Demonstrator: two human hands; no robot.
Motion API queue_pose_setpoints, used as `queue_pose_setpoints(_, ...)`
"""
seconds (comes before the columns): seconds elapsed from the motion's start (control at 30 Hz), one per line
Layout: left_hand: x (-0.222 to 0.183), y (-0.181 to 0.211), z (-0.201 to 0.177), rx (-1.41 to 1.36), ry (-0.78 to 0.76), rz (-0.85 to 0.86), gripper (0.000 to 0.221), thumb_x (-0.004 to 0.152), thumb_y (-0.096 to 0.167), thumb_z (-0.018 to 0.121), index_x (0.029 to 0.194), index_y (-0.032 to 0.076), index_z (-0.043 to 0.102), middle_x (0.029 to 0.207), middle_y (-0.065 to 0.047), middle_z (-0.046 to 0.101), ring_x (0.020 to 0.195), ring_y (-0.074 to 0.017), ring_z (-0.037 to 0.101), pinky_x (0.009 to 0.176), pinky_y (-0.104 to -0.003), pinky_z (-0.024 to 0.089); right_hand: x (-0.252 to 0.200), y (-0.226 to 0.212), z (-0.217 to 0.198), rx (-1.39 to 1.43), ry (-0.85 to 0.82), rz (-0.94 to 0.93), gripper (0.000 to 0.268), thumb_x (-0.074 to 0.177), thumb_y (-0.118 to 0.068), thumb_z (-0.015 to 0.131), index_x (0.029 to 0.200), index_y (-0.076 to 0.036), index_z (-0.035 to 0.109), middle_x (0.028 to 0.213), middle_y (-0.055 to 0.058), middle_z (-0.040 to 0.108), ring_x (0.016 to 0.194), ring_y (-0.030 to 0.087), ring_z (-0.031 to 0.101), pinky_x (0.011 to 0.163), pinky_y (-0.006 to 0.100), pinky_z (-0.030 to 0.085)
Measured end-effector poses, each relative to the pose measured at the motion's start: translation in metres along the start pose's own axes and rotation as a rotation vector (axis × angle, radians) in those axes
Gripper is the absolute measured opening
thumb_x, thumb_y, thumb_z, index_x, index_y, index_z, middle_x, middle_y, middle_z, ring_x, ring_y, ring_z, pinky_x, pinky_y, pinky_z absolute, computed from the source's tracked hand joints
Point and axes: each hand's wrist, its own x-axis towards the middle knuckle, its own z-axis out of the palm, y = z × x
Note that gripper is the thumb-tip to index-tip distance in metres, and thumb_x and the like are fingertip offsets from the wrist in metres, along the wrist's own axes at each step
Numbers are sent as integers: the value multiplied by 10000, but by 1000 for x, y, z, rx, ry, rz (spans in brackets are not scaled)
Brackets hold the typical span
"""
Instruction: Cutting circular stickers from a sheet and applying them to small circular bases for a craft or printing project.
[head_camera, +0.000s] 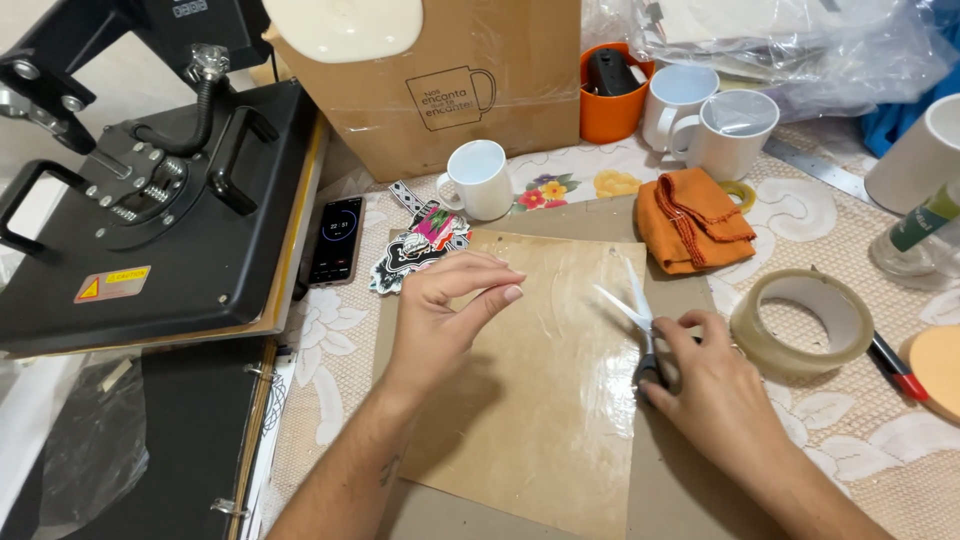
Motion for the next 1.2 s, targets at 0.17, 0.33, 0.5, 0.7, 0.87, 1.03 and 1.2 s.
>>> queue_pose_setpoints(0.17,-1,5,8,-189,-3,-128,124,879,63,751,999,63,781,949,-79,774,919,-152,713,852,-245,571,12,28,24,-172,14,12,229,912,-211,554,1115,-105,559,1175,104,529,785,436,686,694,551,545)
queue_pose_setpoints(0.33,6,23,15,-80,-60,-46,97,866,81,755,959,83,782,930,-68,782,892,-156,729,847,-269,581,-12,-15,-22,-316,303,-132,254,935,-297,560,1173,-222,602,1238,-64,637,717,309,706,549,489,562)
queue_pose_setpoints(0.5,8,43,18,-5,-149,6,118,889,141,731,982,75,763,952,-59,783,904,-148,735,841,-277,574,-20,-68,-71,-215,728,-959,620,925,-351,768,1410,-93,482,1509,220,456,1403,425,478,1129,502,472)
queue_pose_setpoints(0.7,5,50,14,-138,-89,-206,242,802,84,821,869,124,593,815,17,684,852,-73,722,836,-206,536,5,-78,-57,182,629,-860,242,873,-153,772,1073,-50,682,976,80,762,743,166,735,616,294,572)
queue_pose_setpoints(0.87,4,45,14,-94,11,-83,212,807,128,825,902,108,636,828,6,723,822,-91,724,808,-216,534,4,-82,-61,378,497,-750,216,872,-137,728,1076,-68,741,969,47,795,757,112,772,681,232,606)
queue_pose_setpoints(1.03,6,44,14,55,117,225,121,845,146,808,905,86,721,837,-19,733,787,-138,686,750,-265,539,4,-83,-65,564,309,-572,167,879,-167,681,978,-81,785,752,19,810,642,93,790,619,215,673)
queue_pose_setpoints(1.2,5,38,12,-135,-227,261,158,967,179,678,1095,103,729,1065,-102,756,1002,-218,739,940,-309,583,11,-69,-65,982,-83,-398,203,850,-127,713,919,18,837,708,124,825,556,173,742,526,266,638)
